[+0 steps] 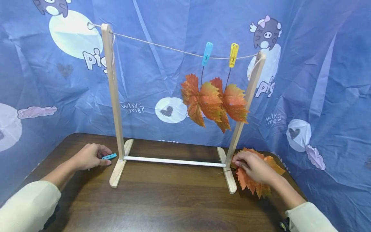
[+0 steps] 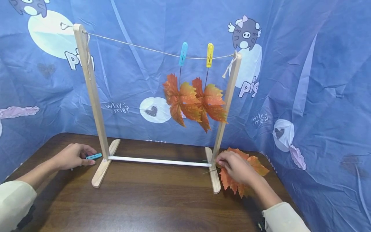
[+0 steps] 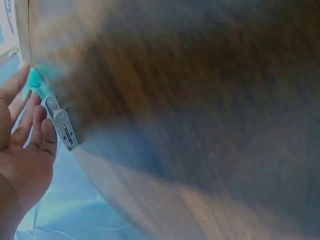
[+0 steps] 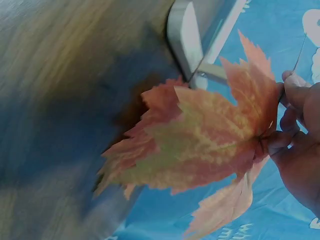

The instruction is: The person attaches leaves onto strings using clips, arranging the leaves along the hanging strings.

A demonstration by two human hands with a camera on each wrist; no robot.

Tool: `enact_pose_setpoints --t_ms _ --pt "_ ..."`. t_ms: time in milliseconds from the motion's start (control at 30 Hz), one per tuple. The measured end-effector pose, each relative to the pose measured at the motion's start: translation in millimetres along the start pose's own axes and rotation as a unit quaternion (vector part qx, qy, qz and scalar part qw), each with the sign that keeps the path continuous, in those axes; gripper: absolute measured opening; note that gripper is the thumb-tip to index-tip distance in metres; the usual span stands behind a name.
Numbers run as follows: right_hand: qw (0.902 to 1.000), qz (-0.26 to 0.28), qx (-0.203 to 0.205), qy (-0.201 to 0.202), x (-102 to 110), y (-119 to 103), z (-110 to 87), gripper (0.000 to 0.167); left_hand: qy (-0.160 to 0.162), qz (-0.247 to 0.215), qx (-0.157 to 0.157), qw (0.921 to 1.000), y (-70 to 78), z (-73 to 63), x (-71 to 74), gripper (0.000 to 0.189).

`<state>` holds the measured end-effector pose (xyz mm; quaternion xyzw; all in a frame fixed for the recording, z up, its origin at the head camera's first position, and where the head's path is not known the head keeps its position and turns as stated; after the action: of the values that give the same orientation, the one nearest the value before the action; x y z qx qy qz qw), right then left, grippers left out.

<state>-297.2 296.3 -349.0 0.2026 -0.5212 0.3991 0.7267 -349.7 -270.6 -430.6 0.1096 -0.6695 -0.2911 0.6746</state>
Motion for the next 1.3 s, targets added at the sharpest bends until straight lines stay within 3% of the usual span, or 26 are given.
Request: enact_pose_setpoints --t_ms 167,300,600,833,1100,1300 --pt "0.9999 0.001 0.016 0.006 2.1 -8.9 10.4 0.018 -0.008 -0.013 0.017 0.9997 -0.2 -1.7 2.1 0.033" --pt "0.9998 0.021 0.006 0.000 1.4 -14.7 17.6 0.016 -0.012 -0.001 0.022 0.9997 -2.0 -2.9 2.6 0.029" --pt "0.9985 0.044 -0.033 -0.004 -1.1 -28.3 31.8 0.015 0.001 0.037 -0.012 0.9992 -1.6 -2.7 2.8 0.027" --pt "0.9968 0.072 -0.031 0.015 3.4 -40.7 45.0 0.011 -0.013 0.005 0.005 0.9999 1.8 -4.3 8.7 0.020" --pt "0.9962 0.075 -0.033 0.028 1.0 -53.7 62.0 0.007 0.051 0.028 -0.016 0.9982 14.0 -8.7 29.9 0.014" --pt "0.9957 0.082 -0.026 0.034 -2.3 -64.1 76.7 0.007 0.065 0.031 -0.014 0.9973 18.9 -12.5 44.3 0.021"
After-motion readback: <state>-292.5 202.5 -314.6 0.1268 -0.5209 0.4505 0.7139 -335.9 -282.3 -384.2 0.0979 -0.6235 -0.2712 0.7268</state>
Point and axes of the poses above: each hand's wrist, its own z-axis towards the middle knuckle, its own x-axis out of the back of the hand, y = z × x, the point moved 5 cm from there along z, towards the middle knuckle, and after that the axes turned 8 degrees about x, right-handed, at the moved point
